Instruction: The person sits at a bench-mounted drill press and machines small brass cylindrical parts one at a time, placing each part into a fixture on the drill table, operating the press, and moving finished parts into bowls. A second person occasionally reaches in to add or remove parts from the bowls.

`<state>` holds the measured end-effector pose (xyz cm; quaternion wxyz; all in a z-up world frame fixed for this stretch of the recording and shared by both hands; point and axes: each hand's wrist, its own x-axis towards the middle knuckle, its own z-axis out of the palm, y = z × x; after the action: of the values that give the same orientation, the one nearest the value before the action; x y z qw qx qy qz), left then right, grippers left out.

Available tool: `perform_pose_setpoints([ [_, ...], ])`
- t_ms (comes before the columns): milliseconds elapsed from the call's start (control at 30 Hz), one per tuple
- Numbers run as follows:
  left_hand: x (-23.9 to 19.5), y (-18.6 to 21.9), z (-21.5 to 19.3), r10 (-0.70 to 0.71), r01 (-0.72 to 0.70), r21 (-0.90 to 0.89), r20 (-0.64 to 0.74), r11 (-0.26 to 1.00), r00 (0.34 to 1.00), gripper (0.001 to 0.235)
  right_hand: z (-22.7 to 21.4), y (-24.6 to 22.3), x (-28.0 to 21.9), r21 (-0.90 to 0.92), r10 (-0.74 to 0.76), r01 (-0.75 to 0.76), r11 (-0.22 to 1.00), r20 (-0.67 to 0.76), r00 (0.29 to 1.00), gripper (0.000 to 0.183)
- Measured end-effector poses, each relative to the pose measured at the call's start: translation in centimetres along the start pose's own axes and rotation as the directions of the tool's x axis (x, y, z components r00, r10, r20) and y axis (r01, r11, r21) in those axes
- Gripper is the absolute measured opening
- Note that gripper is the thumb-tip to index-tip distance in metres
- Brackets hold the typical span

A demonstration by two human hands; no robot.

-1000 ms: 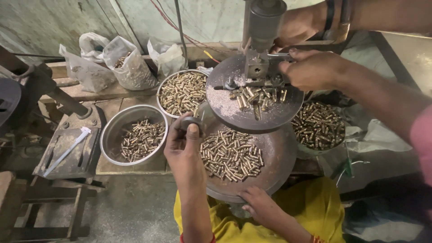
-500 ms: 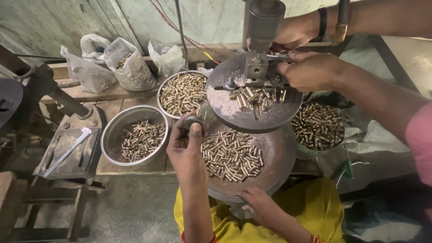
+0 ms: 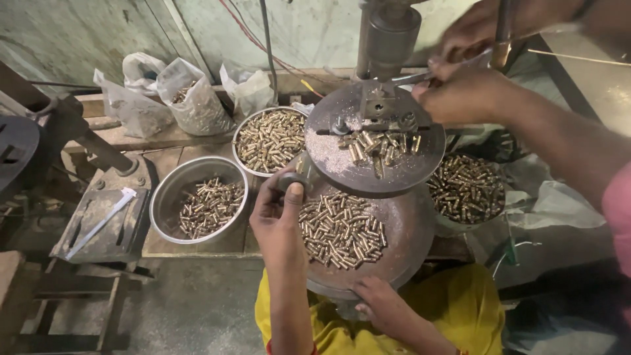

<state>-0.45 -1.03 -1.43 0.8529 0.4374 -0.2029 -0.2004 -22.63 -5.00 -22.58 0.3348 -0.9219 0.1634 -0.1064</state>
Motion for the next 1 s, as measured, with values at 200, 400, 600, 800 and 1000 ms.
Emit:
perform_pose_setpoints([
  [200,0.0,-0.2,-0.8,0.018,-0.023,0.042,0.118,0.999,0.993,0.031,-0.6,-0.7,0.3,-0.014,0.065,-0.065,0.998,0.050,0.997,0.047],
  [400,-1.1,2.1,0.8,0.087,-0.143,0.197,0.268,0.970,0.959,0.028,-0.5,-0.3,0.0,0.031,0.014,-0.015,0.999,0.021,1.000,0.047],
  [600,-1.8,4.3,2.4,0.319,-0.491,0.457,0.404,0.742,0.857,0.036,-0.5,-0.4,-0.2,0.028,0.035,-0.036,0.999,0.024,0.999,0.045],
  [800,-2.0,4.4,2.5,0.315,-0.510,0.539,0.415,0.670,0.854,0.039,-1.0,-1.0,-0.3,0.044,0.019,-0.018,0.999,-0.012,1.000,0.045],
  [1000,-2.2,4.3,2.4,0.262,-0.467,0.512,0.423,0.720,0.867,0.033,-2.6,-2.8,0.5,0.092,0.155,-0.162,0.983,0.077,0.985,0.045],
])
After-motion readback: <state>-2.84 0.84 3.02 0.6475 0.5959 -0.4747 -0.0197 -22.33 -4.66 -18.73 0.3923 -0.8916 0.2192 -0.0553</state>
